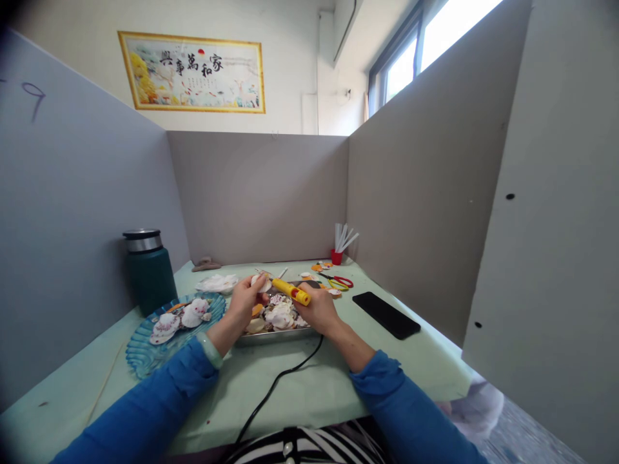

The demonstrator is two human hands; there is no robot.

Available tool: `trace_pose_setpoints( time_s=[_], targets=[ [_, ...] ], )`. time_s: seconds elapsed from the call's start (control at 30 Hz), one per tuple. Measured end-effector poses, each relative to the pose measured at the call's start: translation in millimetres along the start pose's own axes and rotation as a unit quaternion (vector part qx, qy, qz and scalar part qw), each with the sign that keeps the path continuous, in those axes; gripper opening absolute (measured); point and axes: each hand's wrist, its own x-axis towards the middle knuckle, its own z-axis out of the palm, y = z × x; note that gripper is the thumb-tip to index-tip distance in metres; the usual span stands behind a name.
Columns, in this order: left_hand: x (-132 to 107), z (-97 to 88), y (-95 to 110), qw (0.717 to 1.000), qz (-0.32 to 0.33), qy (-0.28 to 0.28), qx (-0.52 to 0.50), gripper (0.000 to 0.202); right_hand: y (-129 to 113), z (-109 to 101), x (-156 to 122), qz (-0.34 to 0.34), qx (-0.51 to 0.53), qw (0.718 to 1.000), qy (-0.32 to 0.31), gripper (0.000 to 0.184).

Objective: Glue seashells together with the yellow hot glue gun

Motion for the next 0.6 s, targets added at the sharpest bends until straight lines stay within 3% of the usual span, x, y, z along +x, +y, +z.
trace_pose_setpoints(
  time_s=[0.6],
  targets=[
    [-0.8,0.8,1.0,1.0,0.0,0.002,0.008,0.042,0.9,0.4,0.3,0.006,-0.001,1.0,0.005,0.014]
  ],
)
